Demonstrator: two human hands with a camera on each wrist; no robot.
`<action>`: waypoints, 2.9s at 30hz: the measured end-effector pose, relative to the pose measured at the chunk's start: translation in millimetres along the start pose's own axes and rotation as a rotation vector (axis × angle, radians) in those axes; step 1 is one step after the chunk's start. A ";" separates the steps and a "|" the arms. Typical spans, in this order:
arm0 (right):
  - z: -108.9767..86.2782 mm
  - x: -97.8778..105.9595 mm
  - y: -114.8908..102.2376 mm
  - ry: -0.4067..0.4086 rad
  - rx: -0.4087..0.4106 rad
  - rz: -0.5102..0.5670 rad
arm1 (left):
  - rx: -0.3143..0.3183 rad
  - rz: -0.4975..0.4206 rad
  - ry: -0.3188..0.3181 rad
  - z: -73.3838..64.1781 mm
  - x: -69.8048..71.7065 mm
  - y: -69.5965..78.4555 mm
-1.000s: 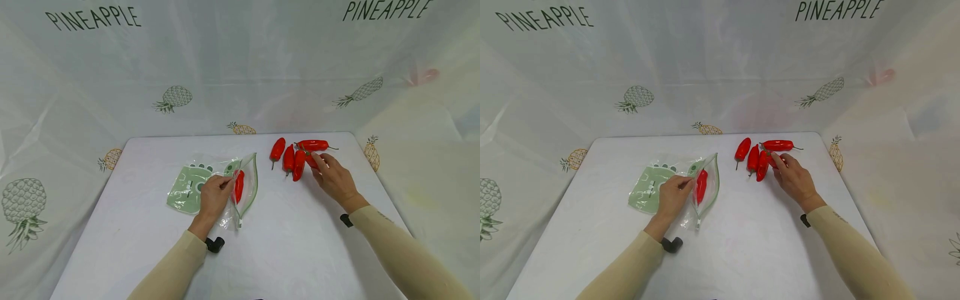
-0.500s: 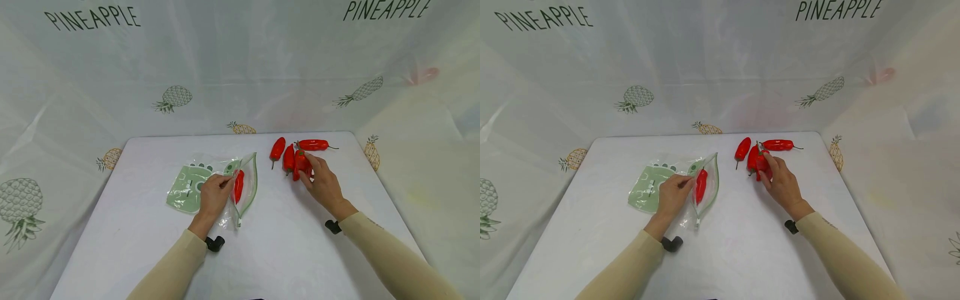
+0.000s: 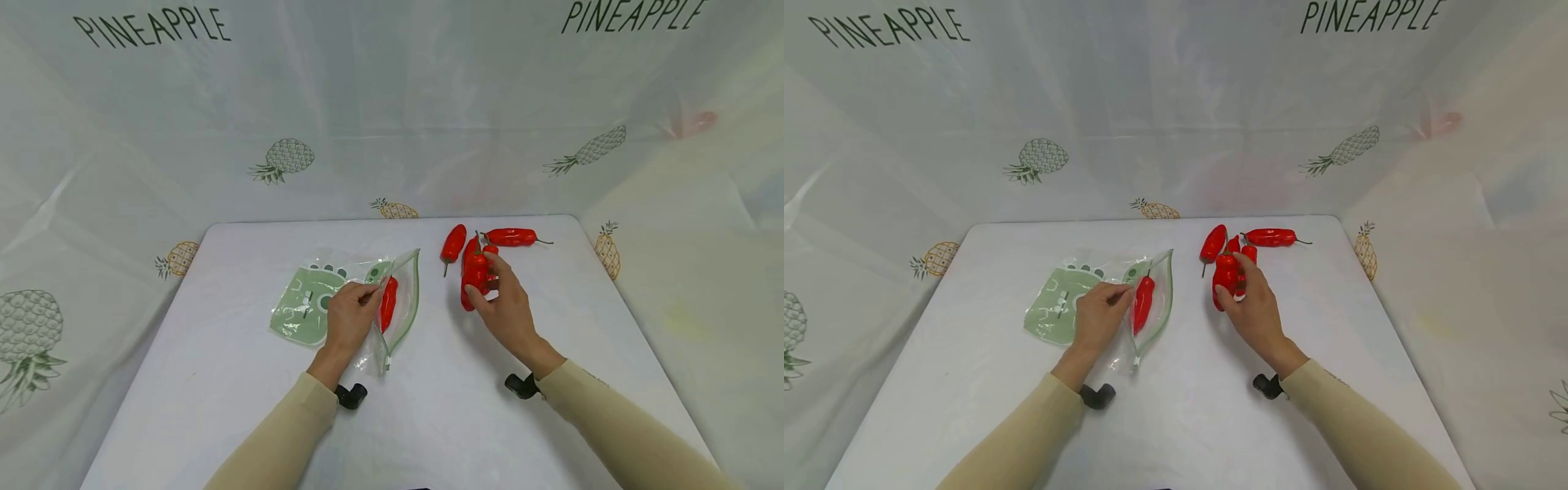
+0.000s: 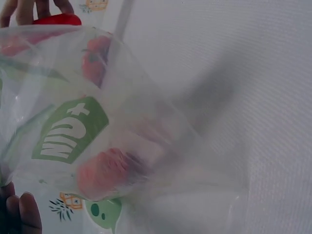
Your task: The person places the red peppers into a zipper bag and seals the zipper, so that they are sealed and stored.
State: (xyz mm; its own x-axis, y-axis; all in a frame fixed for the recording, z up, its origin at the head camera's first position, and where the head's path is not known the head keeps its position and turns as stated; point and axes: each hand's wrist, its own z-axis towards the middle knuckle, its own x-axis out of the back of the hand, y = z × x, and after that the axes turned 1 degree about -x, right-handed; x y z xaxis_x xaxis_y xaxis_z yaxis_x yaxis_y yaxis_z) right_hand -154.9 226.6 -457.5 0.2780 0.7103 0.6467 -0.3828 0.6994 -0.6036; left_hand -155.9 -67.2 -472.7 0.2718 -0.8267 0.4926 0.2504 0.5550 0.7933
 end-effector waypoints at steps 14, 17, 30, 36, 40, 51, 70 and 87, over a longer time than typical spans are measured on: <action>-13.8 -17.5 -67.7 -0.416 -0.283 0.278 | -0.007 0.006 0.010 -0.8 1.2 2.3; -13.8 -26.3 -74.9 -0.472 -0.327 0.327 | -0.021 0.006 0.016 -0.8 2.3 4.3; 7.7 -58.3 -96.4 -0.420 -0.431 0.450 | -0.054 0.003 -0.002 -3.8 5.4 17.7; 21.3 -67.4 -100.7 -0.365 -0.485 0.485 | -0.060 -0.013 0.005 -5.2 4.6 20.7; 26.3 -74.9 -102.4 -0.320 -0.492 0.466 | -0.074 -0.028 0.020 -5.0 5.0 23.2; 25.8 -99.8 -102.5 -0.393 -0.310 0.320 | -0.094 -0.088 0.055 -1.1 8.1 25.2; 26.5 -105.9 -103.1 -0.398 -0.410 0.195 | -0.065 -0.069 0.100 4.3 23.4 25.2; 20.6 -98.0 -96.7 -0.349 -0.425 0.168 | -0.025 -0.014 0.077 5.8 19.7 19.3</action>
State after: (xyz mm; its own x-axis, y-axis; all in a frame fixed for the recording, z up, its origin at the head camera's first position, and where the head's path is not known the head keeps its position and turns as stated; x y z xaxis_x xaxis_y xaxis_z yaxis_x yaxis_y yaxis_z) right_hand -163.2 87.7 -452.9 -0.0910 0.7965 0.5978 0.0108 0.6011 -0.7991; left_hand -151.2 -73.3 -445.6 0.3389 -0.8256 0.4512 0.2779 0.5460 0.7904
